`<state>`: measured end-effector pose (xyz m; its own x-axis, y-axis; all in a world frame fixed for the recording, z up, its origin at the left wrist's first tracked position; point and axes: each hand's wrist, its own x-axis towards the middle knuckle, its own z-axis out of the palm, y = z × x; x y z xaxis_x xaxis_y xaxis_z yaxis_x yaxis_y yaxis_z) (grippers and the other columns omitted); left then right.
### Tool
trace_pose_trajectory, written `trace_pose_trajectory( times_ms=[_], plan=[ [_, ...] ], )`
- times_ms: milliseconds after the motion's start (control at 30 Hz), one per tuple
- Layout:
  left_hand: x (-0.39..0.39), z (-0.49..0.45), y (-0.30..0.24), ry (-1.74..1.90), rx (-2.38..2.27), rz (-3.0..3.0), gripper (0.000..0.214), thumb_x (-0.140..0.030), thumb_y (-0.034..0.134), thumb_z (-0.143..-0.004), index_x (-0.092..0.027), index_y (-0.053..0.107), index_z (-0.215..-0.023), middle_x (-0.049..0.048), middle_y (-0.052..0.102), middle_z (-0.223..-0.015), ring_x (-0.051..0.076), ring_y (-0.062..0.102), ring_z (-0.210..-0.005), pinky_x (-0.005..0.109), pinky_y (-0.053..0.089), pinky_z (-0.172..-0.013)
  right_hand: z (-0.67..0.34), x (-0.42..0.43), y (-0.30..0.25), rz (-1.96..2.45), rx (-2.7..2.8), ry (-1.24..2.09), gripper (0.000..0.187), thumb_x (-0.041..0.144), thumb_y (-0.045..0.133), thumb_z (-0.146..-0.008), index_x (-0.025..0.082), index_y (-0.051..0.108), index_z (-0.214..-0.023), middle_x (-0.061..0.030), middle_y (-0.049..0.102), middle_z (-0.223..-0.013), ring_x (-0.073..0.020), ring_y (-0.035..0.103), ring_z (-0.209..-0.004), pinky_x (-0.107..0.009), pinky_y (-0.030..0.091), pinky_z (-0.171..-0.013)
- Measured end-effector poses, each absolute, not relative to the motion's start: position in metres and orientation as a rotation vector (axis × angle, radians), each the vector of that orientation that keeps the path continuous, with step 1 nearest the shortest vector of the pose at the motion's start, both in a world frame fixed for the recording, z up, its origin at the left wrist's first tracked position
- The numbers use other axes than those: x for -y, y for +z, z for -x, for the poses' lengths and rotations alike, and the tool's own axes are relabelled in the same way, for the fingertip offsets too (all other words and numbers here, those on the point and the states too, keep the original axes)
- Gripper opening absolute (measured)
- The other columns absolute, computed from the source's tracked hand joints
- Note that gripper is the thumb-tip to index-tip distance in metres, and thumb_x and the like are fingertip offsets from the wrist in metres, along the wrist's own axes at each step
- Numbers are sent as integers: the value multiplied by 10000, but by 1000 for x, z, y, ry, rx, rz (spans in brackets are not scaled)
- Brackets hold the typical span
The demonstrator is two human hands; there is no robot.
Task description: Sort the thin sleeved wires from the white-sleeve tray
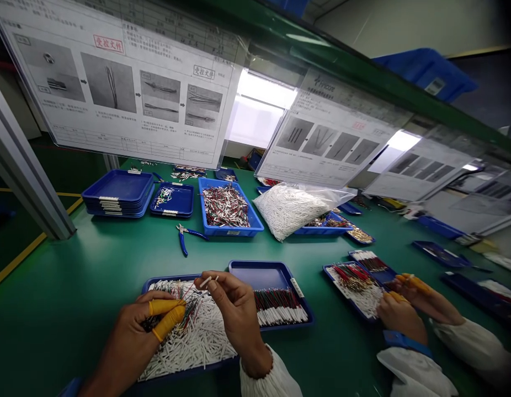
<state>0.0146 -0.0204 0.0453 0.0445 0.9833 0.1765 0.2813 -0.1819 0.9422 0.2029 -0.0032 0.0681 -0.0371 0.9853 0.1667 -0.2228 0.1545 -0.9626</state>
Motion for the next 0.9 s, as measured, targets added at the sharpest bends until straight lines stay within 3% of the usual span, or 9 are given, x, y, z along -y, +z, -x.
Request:
trace_pose_trajectory(
  times_ms=[200,467,900],
  plan=[
    [19,-16,46,1138,-1324,-1566,166,-412,749,-736,-287,832,-805,76,776,-899,249,742,-878,280,632,-673,-204,2,67,938,1103,1189,211,381,743,-875,193,769,-967,-68,787,-846,-232,727,-826,-376,569,-822],
    [18,-14,39,1066,-1345,-1716,193,-452,717,-787,-303,832,-827,83,778,-960,268,724,-980,359,630,-818,-206,0,59,958,871,1239,254,393,823,-796,194,794,-952,-73,797,-887,-243,732,-891,-413,561,-897],
    [18,-15,40,1079,-1366,-1784,203,-468,709,-794,-306,831,-809,81,782,-929,267,734,-953,343,639,-779,-202,3,58,870,872,1345,217,380,807,-818,205,791,-946,-50,791,-817,-195,706,-800,-351,543,-838]
  ],
)
